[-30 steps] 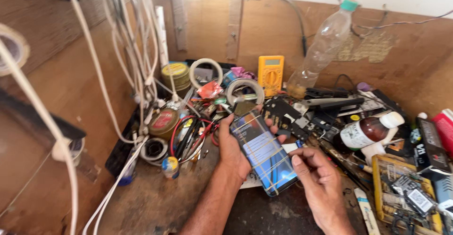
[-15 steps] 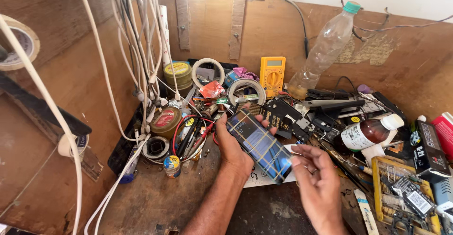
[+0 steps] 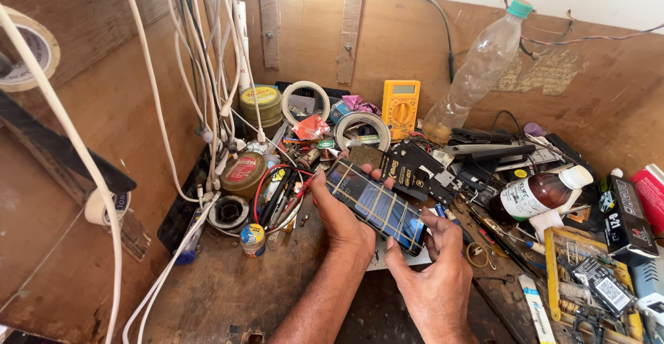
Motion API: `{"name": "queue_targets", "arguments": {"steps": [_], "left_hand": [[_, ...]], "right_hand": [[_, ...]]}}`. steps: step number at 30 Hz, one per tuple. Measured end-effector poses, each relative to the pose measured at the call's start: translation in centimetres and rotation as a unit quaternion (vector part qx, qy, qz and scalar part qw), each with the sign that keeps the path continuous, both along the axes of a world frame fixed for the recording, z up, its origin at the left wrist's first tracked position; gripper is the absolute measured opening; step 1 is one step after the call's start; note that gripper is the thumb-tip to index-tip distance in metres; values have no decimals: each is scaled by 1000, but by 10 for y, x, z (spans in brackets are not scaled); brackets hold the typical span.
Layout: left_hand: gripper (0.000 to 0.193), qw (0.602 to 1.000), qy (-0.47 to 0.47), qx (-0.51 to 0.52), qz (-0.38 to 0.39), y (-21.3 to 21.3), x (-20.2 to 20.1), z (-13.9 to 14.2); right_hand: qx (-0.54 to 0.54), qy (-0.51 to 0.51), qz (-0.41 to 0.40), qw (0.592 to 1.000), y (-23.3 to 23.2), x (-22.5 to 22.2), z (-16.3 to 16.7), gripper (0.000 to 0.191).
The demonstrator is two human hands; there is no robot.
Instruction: The person holds a smartphone with a cracked screen and rubber bands, repeatedly turning it over to view the front and back. The person taps the screen and edges, then places the phone on the workbench.
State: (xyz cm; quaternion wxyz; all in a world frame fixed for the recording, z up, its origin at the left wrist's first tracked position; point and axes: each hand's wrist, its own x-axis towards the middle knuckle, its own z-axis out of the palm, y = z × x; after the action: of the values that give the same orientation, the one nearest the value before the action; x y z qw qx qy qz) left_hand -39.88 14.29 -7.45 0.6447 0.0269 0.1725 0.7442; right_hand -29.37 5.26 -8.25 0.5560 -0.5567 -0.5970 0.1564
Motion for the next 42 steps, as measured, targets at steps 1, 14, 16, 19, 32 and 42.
{"name": "queue_targets", "arguments": {"steps": [1, 14, 16, 19, 32, 42], "left_hand": [[59, 1000, -6, -8, -1, 0, -1, 0], [54, 998, -47, -36, 11, 2, -3, -1], [53, 997, -49, -51, 14, -1, -4, -2], [53, 997, -41, -60, 19, -1, -4, 0], [53, 996, -49, -68, 18, -1, -6, -4], [54, 995, -48, -88, 18, -2, -16, -4]], "right_hand": [[-9, 4, 5, 1000, -1, 0, -1, 60], [4, 53, 81, 995, -3, 12, -4, 55], [-11, 67, 94, 993, -6, 14, -7, 51], [-10, 79, 91, 993, -1, 15, -9, 47], [-18, 60, 37, 997, 2, 3, -11, 45], [-18, 107, 107, 988, -1, 5, -16, 47]]}}
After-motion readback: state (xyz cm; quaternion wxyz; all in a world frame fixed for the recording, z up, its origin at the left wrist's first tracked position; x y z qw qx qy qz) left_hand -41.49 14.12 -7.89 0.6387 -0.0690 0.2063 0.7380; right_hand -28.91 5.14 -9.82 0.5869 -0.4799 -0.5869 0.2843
